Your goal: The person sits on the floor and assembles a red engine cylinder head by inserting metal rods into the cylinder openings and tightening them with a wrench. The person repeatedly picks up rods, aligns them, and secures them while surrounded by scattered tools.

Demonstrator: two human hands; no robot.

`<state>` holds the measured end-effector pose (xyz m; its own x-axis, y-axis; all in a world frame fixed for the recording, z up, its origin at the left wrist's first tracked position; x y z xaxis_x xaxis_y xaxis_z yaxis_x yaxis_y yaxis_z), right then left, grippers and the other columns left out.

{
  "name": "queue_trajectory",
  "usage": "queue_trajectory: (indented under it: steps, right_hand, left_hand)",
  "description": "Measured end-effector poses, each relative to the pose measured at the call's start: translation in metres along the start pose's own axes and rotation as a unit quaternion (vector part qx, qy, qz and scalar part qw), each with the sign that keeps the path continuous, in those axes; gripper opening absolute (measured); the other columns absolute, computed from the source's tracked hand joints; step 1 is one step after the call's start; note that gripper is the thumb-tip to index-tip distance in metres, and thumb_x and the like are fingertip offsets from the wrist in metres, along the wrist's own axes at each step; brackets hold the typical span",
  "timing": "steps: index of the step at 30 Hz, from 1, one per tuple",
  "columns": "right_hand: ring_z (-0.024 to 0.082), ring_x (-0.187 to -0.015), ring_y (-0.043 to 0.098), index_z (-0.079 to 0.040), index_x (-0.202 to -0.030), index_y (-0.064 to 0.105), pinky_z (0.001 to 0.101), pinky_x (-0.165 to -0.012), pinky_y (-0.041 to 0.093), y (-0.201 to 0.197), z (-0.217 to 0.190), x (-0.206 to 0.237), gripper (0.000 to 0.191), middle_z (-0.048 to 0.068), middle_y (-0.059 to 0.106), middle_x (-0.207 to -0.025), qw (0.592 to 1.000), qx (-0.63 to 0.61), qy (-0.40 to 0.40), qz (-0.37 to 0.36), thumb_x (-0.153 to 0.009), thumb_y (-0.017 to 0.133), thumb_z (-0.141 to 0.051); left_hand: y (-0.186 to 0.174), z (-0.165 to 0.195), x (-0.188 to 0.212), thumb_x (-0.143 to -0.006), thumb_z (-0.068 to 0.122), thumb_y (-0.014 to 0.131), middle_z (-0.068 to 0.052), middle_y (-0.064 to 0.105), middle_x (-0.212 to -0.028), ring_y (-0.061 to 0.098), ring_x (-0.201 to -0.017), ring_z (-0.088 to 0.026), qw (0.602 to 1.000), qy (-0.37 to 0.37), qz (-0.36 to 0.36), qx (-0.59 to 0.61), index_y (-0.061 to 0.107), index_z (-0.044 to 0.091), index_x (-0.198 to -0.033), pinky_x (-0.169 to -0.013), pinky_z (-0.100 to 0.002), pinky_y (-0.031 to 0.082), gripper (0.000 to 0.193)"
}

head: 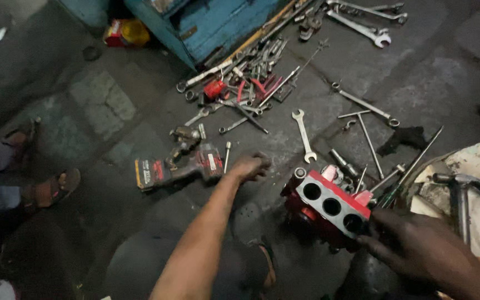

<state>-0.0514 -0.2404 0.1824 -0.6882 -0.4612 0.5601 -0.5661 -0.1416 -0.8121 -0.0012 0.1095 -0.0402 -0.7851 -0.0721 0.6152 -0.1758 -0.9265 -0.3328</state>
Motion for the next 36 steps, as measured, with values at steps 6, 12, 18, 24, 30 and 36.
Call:
queue_trajectory:
  steps: [6,12,18,24,30,36]
  right_hand:
    - [0.026,-0.092,0.076,-0.027,-0.11,0.068,0.0411,-0.082,0.06,-0.006,-0.013,0.004,0.047,0.002,0.078,-0.094,0.995,-0.018,0.023,-0.097,-0.083,0.066,-0.064]
    - [0.026,-0.094,0.075,-0.024,-0.104,0.073,0.0416,-0.082,0.058,0.02,-0.01,0.011,0.038,0.005,0.076,-0.095,0.986,-0.114,-0.03,-0.114,-0.08,0.075,-0.053]
    - [0.031,-0.095,0.074,-0.021,-0.093,0.074,0.0451,-0.076,0.056,0.055,-0.006,0.017,0.017,0.013,0.071,-0.095,0.974,-0.194,-0.113,-0.031,-0.079,0.07,-0.029]
    - [0.027,-0.089,0.075,-0.019,-0.085,0.071,0.0433,-0.074,0.057,0.082,-0.005,0.018,0.013,0.014,0.067,-0.099,0.97,-0.207,-0.089,-0.085,-0.084,0.066,-0.031]
    - [0.024,-0.085,0.076,-0.018,-0.082,0.066,0.0393,-0.074,0.056,0.106,-0.001,0.012,0.015,0.01,0.068,-0.09,0.949,-0.266,-0.142,-0.094,-0.089,0.059,-0.029]
    - [0.02,-0.082,0.077,-0.017,-0.078,0.061,0.0354,-0.074,0.055,0.129,0.006,0.013,0.021,0.006,0.069,-0.08,0.912,-0.37,-0.127,-0.122,-0.094,0.051,-0.027]
  left_hand:
    - [0.031,-0.067,-0.038,-0.082,0.054,0.075,-0.026,0.068,-0.115,0.065,-0.111,-0.044,0.958,0.006,0.169,-0.232,0.072,0.005,-0.109,-0.094,-0.054,0.052,0.055]
    - [0.091,-0.104,-0.058,-0.084,0.048,0.069,-0.027,0.071,-0.112,0.065,-0.11,-0.046,0.965,0.047,0.158,-0.203,0.07,0.006,-0.109,-0.094,-0.054,0.052,0.05]
    - [0.1,-0.098,-0.051,-0.089,0.02,0.05,-0.028,0.068,-0.119,0.062,-0.113,-0.049,0.967,0.062,0.145,-0.202,0.072,0.007,-0.114,-0.097,-0.056,0.047,0.036]
    - [0.097,-0.094,-0.052,-0.08,0.027,0.057,-0.026,0.07,-0.117,0.066,-0.113,-0.042,0.983,0.072,0.094,-0.14,0.072,0.005,-0.112,-0.099,-0.049,0.05,0.042]
    - [0.112,-0.142,-0.075,-0.094,0.031,0.058,-0.027,0.065,-0.124,0.059,-0.118,-0.045,0.985,0.04,0.116,-0.119,0.066,0.006,-0.122,-0.1,-0.052,0.046,0.039]
    - [0.12,-0.148,-0.079,-0.091,0.017,0.061,-0.027,0.068,-0.111,0.065,-0.105,-0.048,0.937,0.187,0.132,-0.265,0.067,0.005,-0.114,-0.089,-0.056,0.05,0.026]
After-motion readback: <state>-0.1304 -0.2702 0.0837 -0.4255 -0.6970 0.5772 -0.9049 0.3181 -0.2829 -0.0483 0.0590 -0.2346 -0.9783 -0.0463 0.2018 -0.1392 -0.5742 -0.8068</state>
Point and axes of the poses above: each hand's wrist, its own x-axis away from the middle knuckle, its own y-axis out of the palm, z = x × y, the point moved 7 cm from there along -x, towards the middle knuckle
